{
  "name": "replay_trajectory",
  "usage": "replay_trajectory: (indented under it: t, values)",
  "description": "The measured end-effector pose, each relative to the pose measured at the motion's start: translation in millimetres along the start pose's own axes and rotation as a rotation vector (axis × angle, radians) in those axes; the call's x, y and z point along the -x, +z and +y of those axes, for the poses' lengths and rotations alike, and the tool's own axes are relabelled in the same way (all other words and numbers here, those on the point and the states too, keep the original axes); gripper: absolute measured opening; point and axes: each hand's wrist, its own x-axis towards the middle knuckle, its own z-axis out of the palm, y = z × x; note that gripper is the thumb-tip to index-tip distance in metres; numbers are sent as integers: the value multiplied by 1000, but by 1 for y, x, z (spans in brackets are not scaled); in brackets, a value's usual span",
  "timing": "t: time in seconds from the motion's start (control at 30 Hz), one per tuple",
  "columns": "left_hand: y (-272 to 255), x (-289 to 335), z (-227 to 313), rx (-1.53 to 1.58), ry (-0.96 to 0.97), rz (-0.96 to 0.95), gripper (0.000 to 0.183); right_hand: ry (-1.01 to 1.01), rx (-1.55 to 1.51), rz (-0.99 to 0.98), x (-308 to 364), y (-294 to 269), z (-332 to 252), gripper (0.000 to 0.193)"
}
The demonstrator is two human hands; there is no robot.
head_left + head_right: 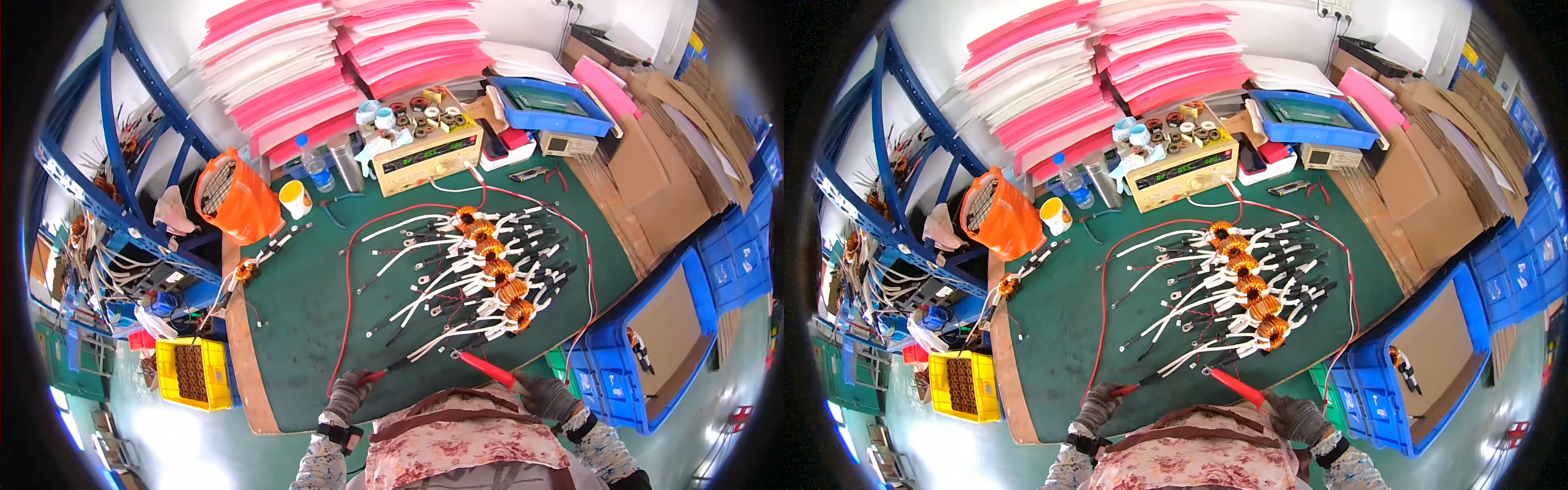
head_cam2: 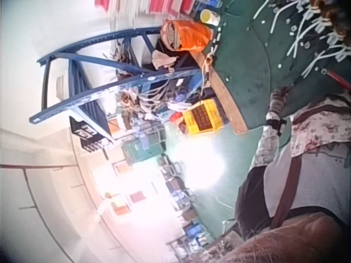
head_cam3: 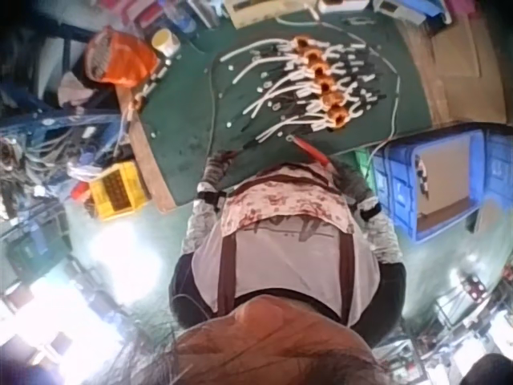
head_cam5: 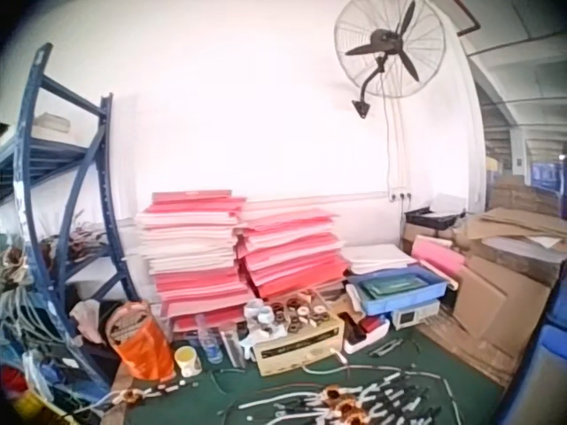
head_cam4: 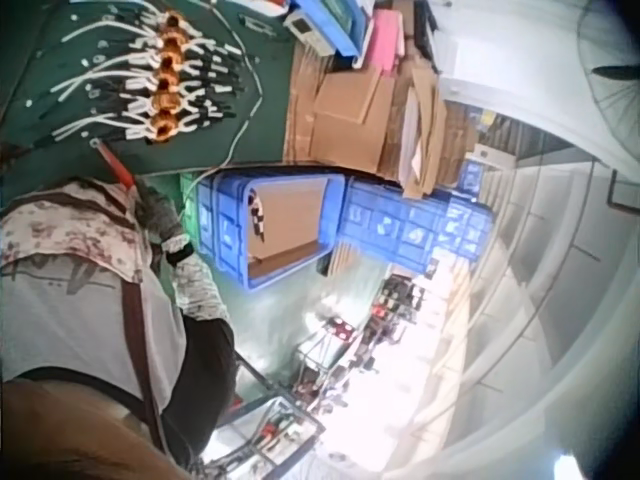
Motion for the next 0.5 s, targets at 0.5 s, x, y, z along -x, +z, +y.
replay_trajectory:
  t: [0.5]
  values:
    - [-1,-3,1,-18,-55,28,30,22,-63,-49,-2,-8,3,60]
